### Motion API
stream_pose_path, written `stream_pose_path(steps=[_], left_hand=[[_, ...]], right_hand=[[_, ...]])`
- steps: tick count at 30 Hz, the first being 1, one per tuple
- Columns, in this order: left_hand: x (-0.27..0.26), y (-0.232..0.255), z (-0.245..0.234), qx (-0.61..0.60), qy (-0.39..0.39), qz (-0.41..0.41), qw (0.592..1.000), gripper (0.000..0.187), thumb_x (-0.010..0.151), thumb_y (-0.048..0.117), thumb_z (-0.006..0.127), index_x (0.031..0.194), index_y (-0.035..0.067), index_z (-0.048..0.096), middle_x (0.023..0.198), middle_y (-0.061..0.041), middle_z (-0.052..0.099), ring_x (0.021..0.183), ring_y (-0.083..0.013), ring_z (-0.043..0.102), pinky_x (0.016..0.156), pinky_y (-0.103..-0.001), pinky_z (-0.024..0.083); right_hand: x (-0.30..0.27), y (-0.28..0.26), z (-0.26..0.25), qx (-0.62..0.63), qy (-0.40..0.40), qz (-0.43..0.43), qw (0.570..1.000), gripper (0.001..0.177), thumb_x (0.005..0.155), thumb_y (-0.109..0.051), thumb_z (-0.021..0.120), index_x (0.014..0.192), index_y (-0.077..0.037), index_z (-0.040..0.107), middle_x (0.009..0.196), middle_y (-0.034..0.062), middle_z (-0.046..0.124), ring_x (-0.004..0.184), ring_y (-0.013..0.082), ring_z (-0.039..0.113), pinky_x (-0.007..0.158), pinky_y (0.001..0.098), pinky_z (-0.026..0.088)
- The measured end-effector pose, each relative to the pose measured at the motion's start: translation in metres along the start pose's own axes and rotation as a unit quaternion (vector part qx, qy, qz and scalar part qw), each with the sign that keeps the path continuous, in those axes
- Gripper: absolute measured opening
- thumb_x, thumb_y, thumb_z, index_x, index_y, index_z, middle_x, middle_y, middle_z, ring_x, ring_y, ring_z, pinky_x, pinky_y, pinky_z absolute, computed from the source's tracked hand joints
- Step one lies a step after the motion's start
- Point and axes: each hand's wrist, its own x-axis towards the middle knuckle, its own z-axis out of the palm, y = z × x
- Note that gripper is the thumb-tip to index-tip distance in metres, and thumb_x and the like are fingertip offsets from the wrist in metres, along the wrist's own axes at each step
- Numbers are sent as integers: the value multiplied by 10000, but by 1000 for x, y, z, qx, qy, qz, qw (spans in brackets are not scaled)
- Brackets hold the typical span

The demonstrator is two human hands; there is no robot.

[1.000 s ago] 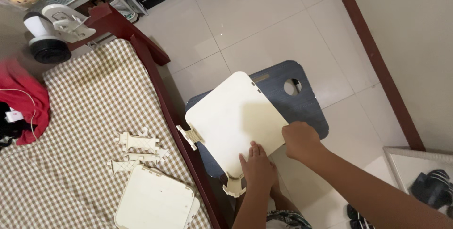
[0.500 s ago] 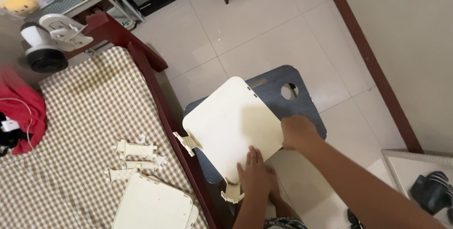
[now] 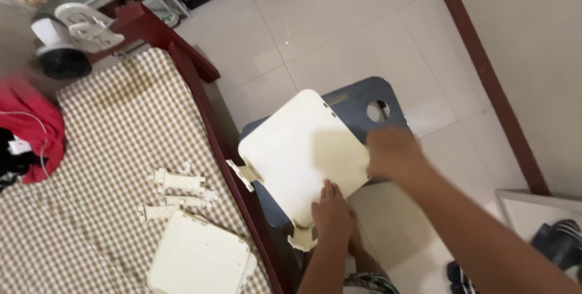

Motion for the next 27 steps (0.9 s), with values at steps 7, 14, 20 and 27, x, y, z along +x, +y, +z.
stream_pose_path(steps=[7,14,20,27], left_hand=[[-1,-10,-37,-253,11,17,967,701,980,410,599,1559,62,410,1574,-161,445,1444,-274,436,1114,-424,415],[-36,-15,-96,-801,12,0,599,816,1023,600,520,1447,-97,499,1327,-319,587,1212,-409,603,993,-450,531],[-94,-43,-144,-401,125,-124,899,867,906,471,600,1578,49,252,1431,-156,568,1201,-311,645,995,-413,503],[-115,-71,-153,-173,24,-192,966,603,979,452,531,1461,95,470,1359,-149,614,1214,-325,636,982,-498,522]], right_hand=[[3,26,-36,241,91,-75,963,571,683,-304,870,1231,-256,716,1056,64,774,987,265,732,878,404,581],[-25,-31,92,525,151,-122,829,623,683,-150,908,1268,-197,697,1011,72,716,939,171,636,836,344,543],[10,-60,145,458,237,-56,855,581,675,-223,880,1213,-182,664,956,71,701,896,236,642,779,395,533],[28,-55,153,308,229,-55,922,550,734,-311,849,1207,-191,594,1183,71,600,1143,285,561,902,486,474]])
